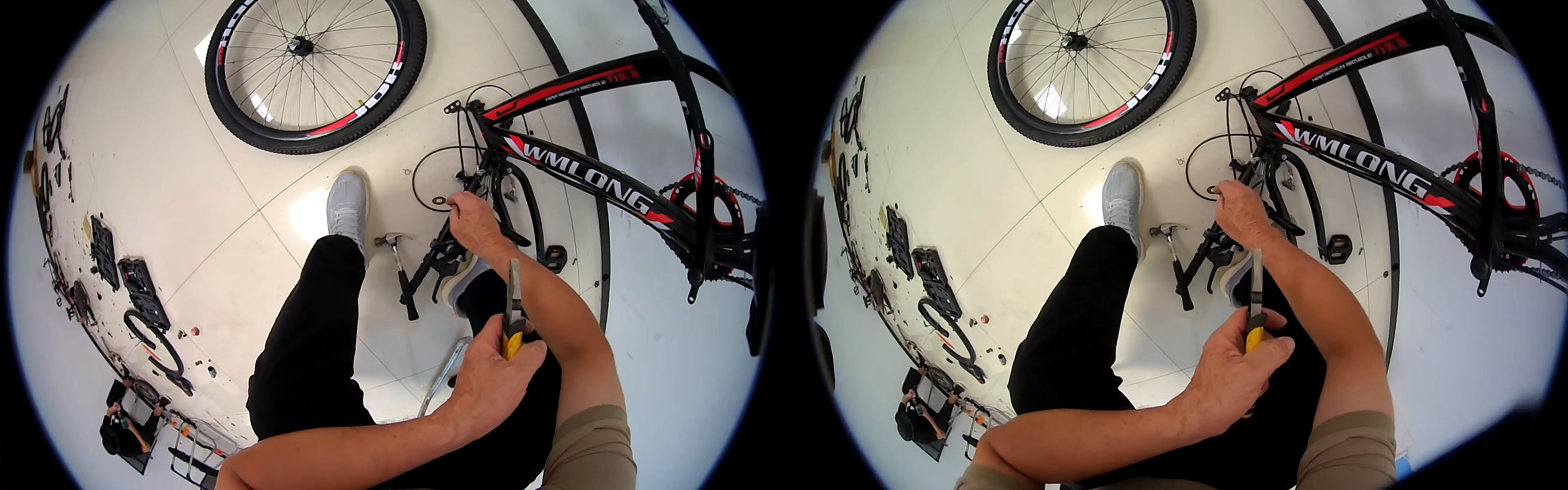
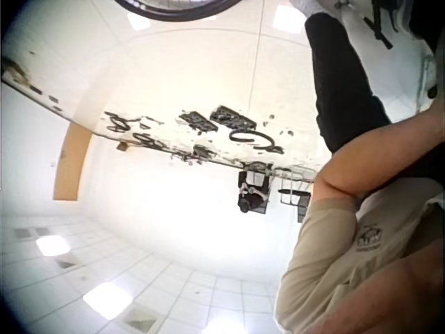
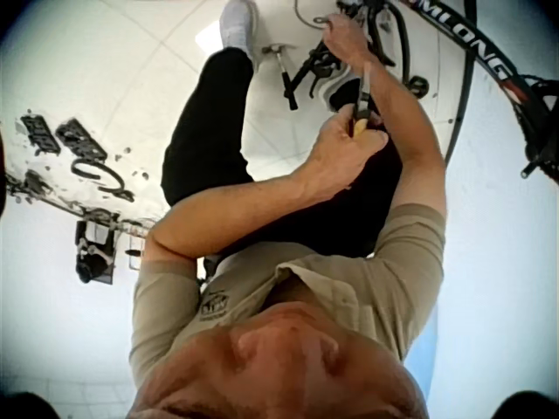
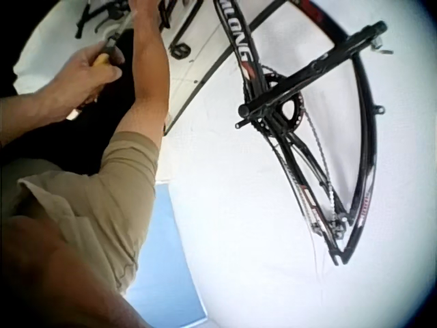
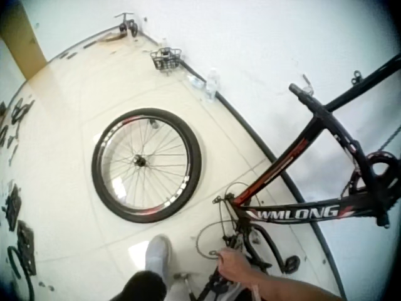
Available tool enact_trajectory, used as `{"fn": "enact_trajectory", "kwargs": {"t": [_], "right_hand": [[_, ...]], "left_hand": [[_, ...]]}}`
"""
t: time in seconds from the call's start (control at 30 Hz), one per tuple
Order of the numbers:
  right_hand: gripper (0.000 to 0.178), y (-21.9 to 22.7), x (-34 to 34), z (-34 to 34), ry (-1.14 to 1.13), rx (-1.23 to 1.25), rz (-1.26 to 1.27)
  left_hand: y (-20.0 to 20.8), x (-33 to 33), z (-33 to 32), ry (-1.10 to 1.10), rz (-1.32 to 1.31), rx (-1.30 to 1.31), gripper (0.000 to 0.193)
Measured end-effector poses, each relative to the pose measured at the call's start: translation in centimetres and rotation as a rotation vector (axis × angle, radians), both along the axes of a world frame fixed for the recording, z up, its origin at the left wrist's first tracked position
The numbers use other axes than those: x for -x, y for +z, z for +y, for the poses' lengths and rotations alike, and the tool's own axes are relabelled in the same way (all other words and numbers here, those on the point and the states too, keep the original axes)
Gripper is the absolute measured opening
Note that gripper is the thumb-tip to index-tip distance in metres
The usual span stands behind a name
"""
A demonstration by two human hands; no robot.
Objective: The person assembles a bicycle by attaching the front fork to the frame and routing the chain through the rear derailleur. They use pliers and a screwdriver to secure components and adjust the chain tension.
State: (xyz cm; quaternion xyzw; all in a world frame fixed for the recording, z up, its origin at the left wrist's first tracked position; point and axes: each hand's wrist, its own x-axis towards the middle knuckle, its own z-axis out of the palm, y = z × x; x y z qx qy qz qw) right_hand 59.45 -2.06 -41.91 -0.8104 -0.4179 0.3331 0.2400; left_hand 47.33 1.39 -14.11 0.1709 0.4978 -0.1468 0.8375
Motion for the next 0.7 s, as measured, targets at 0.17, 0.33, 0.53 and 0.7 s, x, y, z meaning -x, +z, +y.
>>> {"fn": "enact_trajectory", "kwargs": {"t": [0.17,0.33,0.53,0.7], "right_hand": [[0.032,-2.8,1.0,1.6,-0.054,0.217,-0.033],[0.055,-2.8,1.0,4.8,-0.152,0.536,0.074],[0.03,-5.4,1.2,2.4,-0.107,0.386,0.145],[0.023,-3.7,9.3,-0.8,-0.041,0.35,0.136]], "left_hand": [[-0.2,-0.1,1.0,0.147,0.018,-0.019,0.034],[0.0,-0.1,1.7,0.216,0.018,-0.028,0.037],[0.5,-0.3,2.2,0.133,0.004,-0.022,0.037],[0.2,-0.1,1.6,0.178,-0.005,-0.013,0.038]]}}
